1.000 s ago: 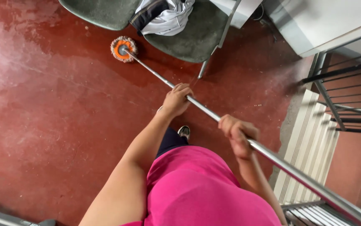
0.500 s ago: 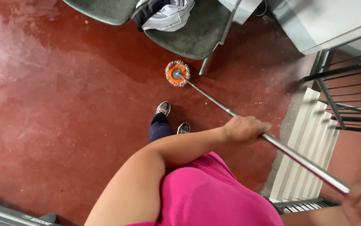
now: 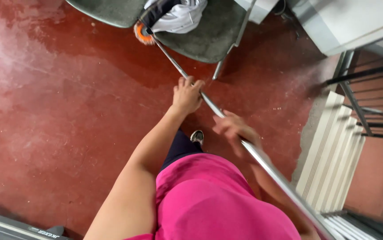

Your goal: Mopping the red concrete floor in a gym area, navigating around chairs, a treadmill, and other equipment.

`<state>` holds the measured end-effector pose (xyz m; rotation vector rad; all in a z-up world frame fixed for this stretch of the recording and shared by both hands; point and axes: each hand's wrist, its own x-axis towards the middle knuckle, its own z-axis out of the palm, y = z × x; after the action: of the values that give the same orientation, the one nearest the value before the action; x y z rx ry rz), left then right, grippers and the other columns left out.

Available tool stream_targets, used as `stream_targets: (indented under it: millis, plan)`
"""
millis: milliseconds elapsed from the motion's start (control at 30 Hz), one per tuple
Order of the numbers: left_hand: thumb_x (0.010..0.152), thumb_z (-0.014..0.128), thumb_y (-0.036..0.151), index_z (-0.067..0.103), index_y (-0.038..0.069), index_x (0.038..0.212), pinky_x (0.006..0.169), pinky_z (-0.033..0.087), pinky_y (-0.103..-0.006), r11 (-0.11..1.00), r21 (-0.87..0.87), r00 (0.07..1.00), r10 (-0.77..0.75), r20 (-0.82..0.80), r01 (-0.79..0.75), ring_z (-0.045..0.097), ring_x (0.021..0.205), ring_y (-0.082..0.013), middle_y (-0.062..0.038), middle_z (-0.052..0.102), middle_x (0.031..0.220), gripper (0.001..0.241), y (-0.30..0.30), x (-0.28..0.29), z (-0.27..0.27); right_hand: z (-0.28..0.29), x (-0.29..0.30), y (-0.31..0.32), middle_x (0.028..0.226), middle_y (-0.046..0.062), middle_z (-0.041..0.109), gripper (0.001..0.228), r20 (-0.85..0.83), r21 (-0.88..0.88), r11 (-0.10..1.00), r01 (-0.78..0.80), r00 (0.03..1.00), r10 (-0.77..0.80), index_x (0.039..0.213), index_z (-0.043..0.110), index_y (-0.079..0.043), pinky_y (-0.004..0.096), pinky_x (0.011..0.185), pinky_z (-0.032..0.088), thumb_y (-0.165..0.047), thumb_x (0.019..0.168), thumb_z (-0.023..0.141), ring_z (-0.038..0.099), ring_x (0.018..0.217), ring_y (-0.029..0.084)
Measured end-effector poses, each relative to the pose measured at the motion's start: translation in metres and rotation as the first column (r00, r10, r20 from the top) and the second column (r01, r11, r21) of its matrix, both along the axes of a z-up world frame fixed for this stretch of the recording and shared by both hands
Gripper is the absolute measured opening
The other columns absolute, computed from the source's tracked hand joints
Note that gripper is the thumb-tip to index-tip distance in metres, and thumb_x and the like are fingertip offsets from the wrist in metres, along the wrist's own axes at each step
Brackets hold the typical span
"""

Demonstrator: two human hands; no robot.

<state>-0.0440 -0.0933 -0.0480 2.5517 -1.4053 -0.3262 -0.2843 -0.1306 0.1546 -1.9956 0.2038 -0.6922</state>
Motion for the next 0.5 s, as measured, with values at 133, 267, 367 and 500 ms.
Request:
stream_targets:
  millis: [133,267,367,500]
  plan:
    - [0.083,0.080,0.025,0.032,0.043,0.153,0.113,0.038,-0.0692,0.998,0.039,0.957,0.050,-0.287,-0.041,0.027,0.152,-0.0417,-0.011,0.026,0.166,0.087,0.027,0.002,0.081,-0.075,0.055,-0.018,0.135,0.017,0.069,0.029,0.021,0.126,0.977,-0.175,0.985,0.173,0.084,0.064,-0.007,0.056,0.122,0.022,-0.029,0.104,0.062,0.052,0.141,0.039]
    - [0.092,0.071,0.029,0.046,0.038,0.139,0.112,0.037,-0.0702,1.000,0.003,0.973,0.024,-0.231,-0.024,0.029,0.151,-0.0412,-0.008,0.031,0.163,0.053,0.041,-0.002,0.075,-0.087,0.072,-0.029,0.143,0.019,0.063,0.033,-0.054,0.102,0.977,-0.189,0.979,0.195,0.082,0.057,-0.006,0.052,0.115,0.039,-0.031,0.102,0.068,0.048,0.140,0.041]
    - [0.088,0.071,0.024,0.056,0.030,0.119,0.103,0.041,-0.0608,0.988,-0.138,0.998,-0.059,0.026,0.062,0.048,0.129,-0.0338,-0.007,0.049,0.137,0.035,0.029,-0.007,0.041,-0.083,0.063,-0.028,0.135,0.019,0.068,0.034,-0.059,0.039,0.973,-0.227,0.972,0.229,0.079,0.060,-0.008,0.053,0.112,0.042,-0.033,0.098,0.073,0.054,0.135,0.042]
    - [0.077,0.072,0.034,0.061,0.030,0.094,0.089,0.043,-0.0464,0.952,-0.204,0.955,-0.178,0.237,0.228,0.062,0.104,-0.0199,0.004,0.066,0.101,0.020,0.034,-0.041,0.092,-0.048,0.031,-0.023,0.129,0.023,0.072,0.033,0.006,0.074,0.944,-0.322,0.947,0.322,0.077,0.060,-0.006,0.057,0.109,0.043,-0.029,0.098,0.070,0.058,0.130,0.047]
